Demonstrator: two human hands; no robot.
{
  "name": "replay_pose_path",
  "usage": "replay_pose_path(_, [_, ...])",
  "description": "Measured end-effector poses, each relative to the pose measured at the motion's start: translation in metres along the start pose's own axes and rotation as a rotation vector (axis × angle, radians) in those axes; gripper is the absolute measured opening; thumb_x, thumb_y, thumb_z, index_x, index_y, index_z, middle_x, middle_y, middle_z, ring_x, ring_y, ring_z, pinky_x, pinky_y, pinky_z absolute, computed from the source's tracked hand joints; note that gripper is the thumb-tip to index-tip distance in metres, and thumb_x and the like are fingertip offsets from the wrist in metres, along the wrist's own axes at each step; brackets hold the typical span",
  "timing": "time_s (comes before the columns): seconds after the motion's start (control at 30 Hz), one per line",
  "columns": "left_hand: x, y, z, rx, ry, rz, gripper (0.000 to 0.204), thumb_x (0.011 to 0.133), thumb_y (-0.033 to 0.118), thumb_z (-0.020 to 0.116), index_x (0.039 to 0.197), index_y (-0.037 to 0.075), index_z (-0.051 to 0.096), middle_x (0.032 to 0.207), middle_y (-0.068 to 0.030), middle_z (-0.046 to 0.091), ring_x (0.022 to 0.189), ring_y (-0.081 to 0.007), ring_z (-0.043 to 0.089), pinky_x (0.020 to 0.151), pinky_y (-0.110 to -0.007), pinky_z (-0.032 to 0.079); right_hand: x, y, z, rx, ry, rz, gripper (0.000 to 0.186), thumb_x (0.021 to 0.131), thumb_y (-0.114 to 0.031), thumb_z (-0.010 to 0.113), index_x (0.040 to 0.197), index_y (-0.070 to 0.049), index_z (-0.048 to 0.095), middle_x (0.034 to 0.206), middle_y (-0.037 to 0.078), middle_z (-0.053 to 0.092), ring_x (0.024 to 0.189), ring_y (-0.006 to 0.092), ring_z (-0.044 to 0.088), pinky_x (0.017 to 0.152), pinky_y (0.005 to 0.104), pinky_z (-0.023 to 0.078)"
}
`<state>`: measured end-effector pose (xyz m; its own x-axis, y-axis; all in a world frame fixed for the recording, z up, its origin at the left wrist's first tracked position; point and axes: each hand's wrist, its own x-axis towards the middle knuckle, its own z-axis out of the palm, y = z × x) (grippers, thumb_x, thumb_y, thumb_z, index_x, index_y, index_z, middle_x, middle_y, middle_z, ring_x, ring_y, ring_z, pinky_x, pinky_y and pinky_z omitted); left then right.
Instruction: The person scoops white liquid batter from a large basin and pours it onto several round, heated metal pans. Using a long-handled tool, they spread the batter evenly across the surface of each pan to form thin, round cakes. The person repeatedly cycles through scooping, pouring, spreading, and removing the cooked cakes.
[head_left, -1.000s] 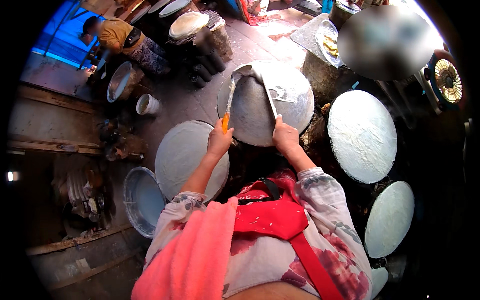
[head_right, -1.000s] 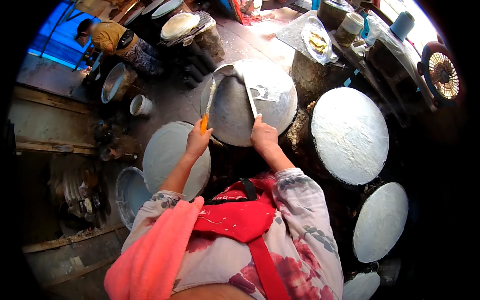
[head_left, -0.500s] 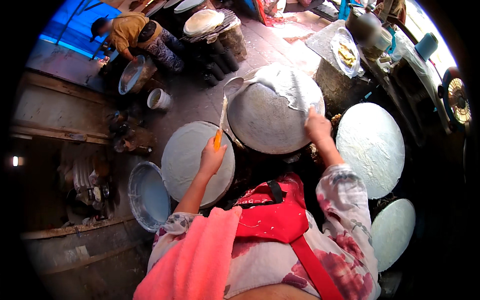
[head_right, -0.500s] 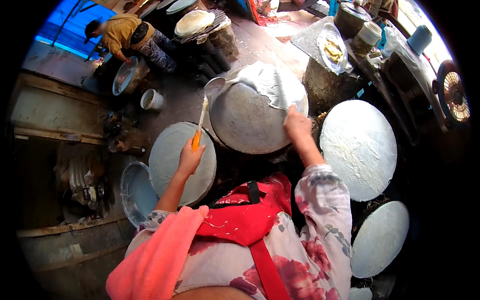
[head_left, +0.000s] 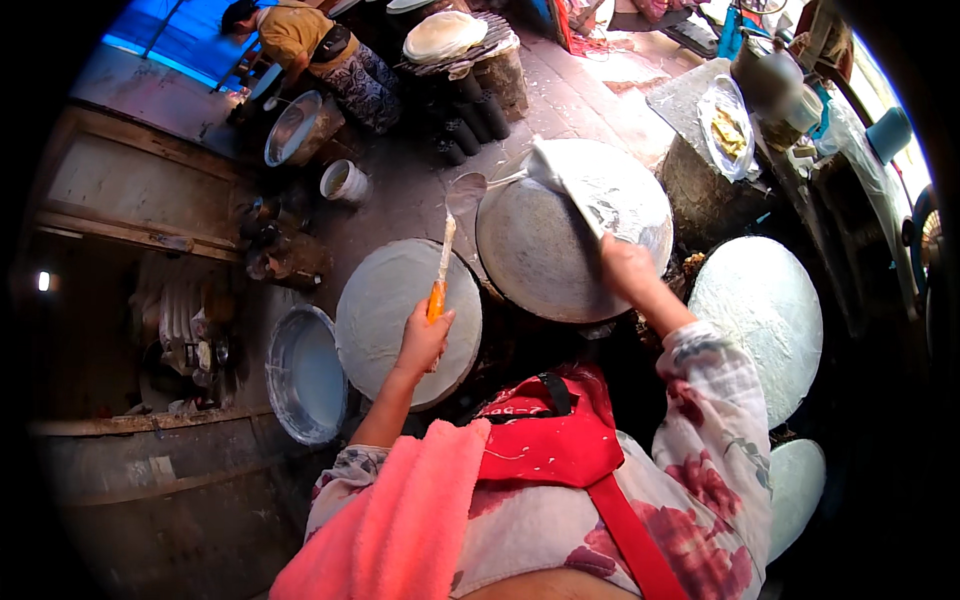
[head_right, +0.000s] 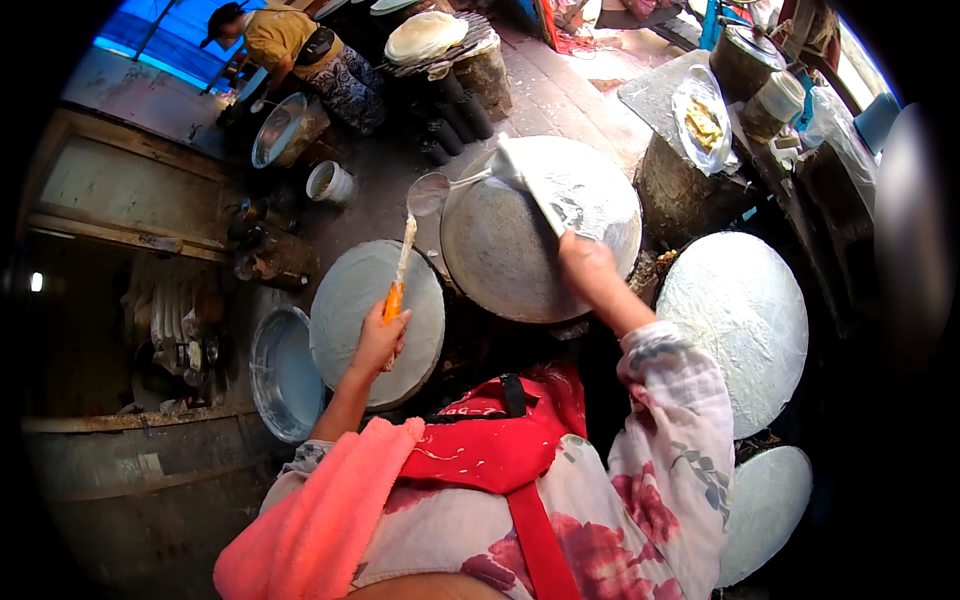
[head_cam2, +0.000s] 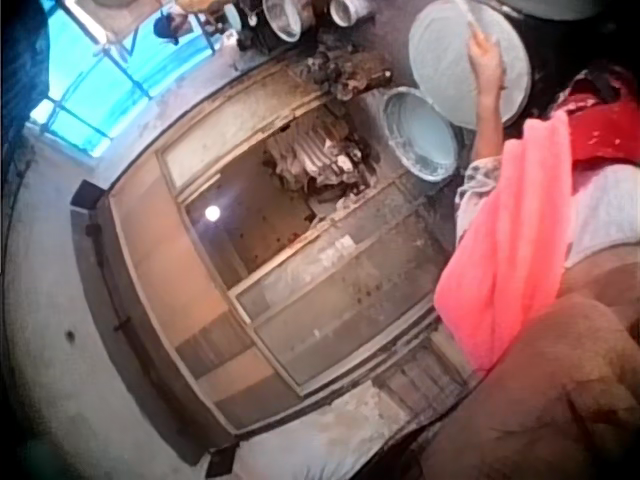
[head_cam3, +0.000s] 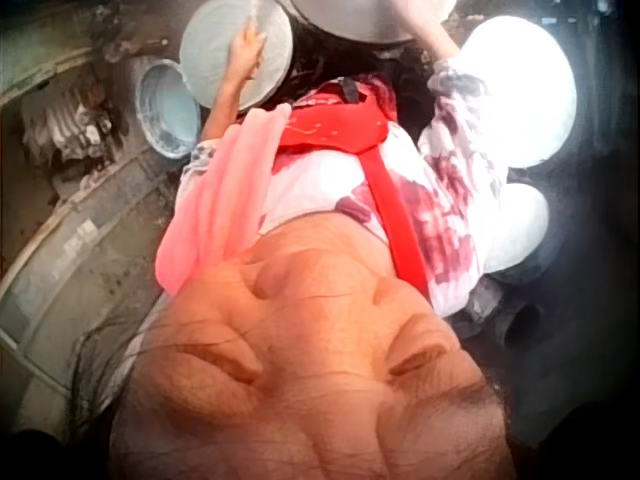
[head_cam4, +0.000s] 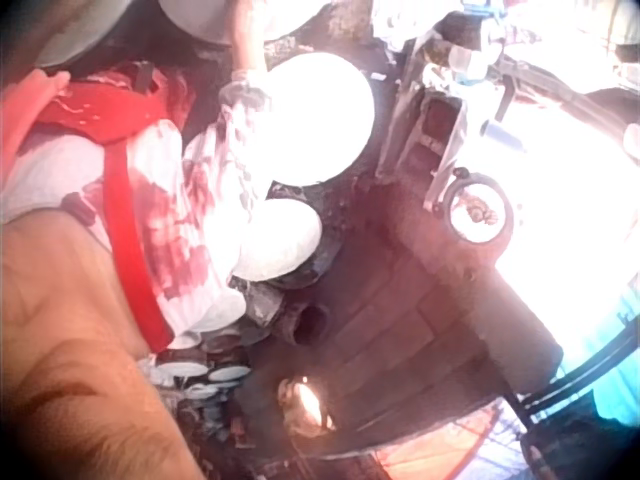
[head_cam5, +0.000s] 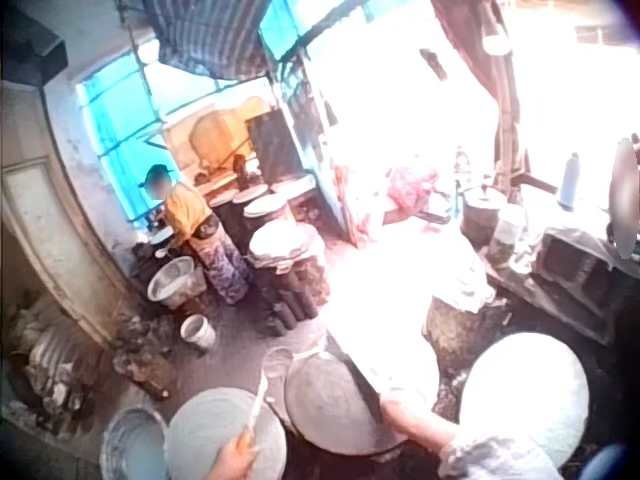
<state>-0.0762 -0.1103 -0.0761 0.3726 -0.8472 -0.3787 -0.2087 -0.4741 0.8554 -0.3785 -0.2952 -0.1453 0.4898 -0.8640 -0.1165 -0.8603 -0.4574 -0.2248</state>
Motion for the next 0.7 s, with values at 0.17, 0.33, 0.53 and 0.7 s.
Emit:
replay_pose_path(0.17, [-0.023,0.008,-0.005,-0.052,-0.023,-0.110,0.019,0.089,0.014,0.059,0.098,0.003,0.047,0.062,0.0014,0.046,0.042,-0.0068,0.042,0.036,-0.024,0.033,-0.001,0.008,-0.019,-0.014,0.002,-0.005,0.036,0.086,-0.005,0.044,0.120,0.006,0.048,0.069,0.015,0.066,0.064,0.0302,0.066,0.057,0.0390,0.053])
replay_pose_path(0.33, [-0.025,0.001,-0.006,-0.144,-0.012,-0.116,0.017,0.090,0.015,0.058,0.097,0.004,0.046,0.064,0.0011,0.046,0.042,-0.0060,0.041,0.036,-0.023,0.033,0.019,0.026,0.003,0.016,0.045,-0.134,0.030,0.084,-0.004,0.045,0.112,0.005,0.052,0.071,0.018,0.065,0.064,0.0318,0.065,0.056,0.0427,0.051])
replay_pose_path(0.53, [-0.051,0.001,-0.010,-0.213,-0.008,-0.206,0.017,0.091,0.018,0.056,0.095,0.006,0.044,0.065,0.0004,0.046,0.042,-0.0055,0.041,0.037,-0.022,0.034,-0.003,0.017,-0.019,-0.019,-0.082,-0.092,0.037,0.084,-0.003,0.044,0.120,0.002,0.049,0.067,0.017,0.063,0.060,0.0332,0.064,0.055,0.0434,0.051])
replay_pose_path(0.7, [-0.052,0.003,-0.009,-0.294,0.004,-0.244,0.017,0.092,0.021,0.055,0.094,0.007,0.044,0.066,0.0004,0.046,0.044,-0.0055,0.043,0.038,-0.021,0.034,0.027,0.013,-0.018,-0.015,-0.080,-0.177,0.020,0.084,-0.006,0.048,0.100,0.005,0.053,0.074,0.019,0.066,0.069,0.0308,0.067,0.059,0.0400,0.053])
